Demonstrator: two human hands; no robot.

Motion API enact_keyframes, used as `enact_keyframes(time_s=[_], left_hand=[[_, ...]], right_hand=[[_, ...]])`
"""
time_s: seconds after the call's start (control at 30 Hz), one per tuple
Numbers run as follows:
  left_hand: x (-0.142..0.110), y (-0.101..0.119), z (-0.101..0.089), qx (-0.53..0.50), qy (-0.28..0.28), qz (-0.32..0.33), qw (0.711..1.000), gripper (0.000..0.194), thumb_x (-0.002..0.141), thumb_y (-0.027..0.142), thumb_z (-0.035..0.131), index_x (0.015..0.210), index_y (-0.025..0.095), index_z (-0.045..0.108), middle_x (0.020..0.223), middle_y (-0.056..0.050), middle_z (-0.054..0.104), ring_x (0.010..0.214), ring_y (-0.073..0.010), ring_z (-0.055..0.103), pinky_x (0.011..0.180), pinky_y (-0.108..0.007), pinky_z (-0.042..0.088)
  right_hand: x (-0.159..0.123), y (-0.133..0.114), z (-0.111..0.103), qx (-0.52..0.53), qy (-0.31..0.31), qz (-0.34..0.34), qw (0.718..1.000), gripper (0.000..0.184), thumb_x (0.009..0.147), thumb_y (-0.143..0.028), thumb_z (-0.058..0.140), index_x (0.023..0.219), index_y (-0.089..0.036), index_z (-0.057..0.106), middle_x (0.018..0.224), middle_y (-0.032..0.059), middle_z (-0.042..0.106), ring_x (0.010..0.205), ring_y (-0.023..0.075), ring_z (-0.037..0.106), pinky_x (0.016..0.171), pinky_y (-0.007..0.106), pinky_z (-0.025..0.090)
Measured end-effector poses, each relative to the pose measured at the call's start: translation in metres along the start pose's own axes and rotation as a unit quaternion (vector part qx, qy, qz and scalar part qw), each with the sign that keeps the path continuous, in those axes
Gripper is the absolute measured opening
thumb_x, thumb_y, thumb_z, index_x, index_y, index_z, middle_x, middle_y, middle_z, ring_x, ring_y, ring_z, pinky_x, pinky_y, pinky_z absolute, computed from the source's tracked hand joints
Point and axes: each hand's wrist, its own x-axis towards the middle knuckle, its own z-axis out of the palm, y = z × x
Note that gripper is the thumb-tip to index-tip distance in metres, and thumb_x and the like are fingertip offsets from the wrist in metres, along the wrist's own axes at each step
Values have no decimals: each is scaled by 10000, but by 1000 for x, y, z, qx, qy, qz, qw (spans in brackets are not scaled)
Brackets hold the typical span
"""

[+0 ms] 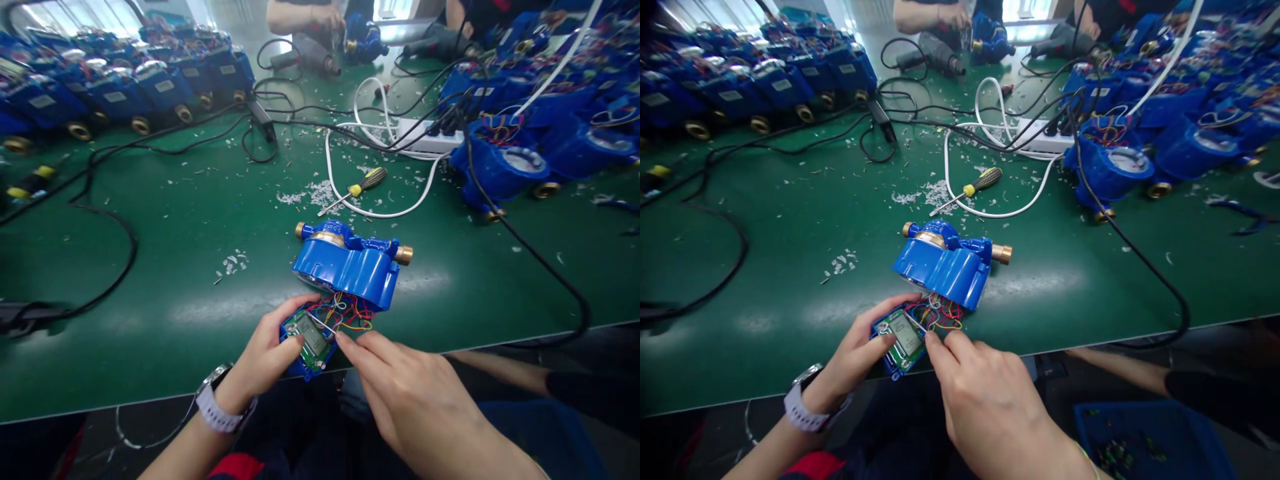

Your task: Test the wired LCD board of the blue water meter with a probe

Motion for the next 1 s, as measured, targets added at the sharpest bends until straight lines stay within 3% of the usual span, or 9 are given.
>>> enact_keyframes(time_s=[0.2, 0.53, 0.83, 1.0], left_hand=[[-1, 0, -1, 22, 4, 9, 1000, 479, 820, 215, 527, 1299, 213, 548, 1299, -3, 599, 1203, -167, 551, 1035, -230, 390], [0, 1, 0, 25, 8, 15, 1000, 504, 778, 153, 517, 1278, 192, 571, 1277, 16, 622, 1179, -126, 574, 1011, -167, 409], [3, 4, -1, 28, 7, 1, 1000, 478, 780, 156, 512, 1252, 175, 581, 1244, -5, 641, 1137, -135, 599, 989, -193, 437], [4, 5, 0, 39, 11, -8, 999, 486, 772, 145, 505, 1252, 178, 578, 1227, 3, 647, 1128, -141, 600, 988, -209, 439]], right_hand=[[8, 1, -8, -61, -2, -41, 997, 508, 692, -5, 504, 1166, -95, 665, 948, 77, 671, 591, 199, 623, 417, 324, 501], [22, 0, -26, -126, -70, -108, 984, 550, 633, 7, 419, 1126, -80, 648, 821, 72, 633, 519, 190, 562, 369, 305, 385], [24, 4, -16, -104, -72, -110, 986, 589, 648, 2, 428, 1205, -56, 613, 835, 63, 618, 528, 169, 568, 382, 286, 401], [20, 1, -17, -203, -72, -174, 961, 540, 700, -10, 458, 1217, 9, 612, 807, 106, 610, 530, 191, 545, 384, 270, 415]])
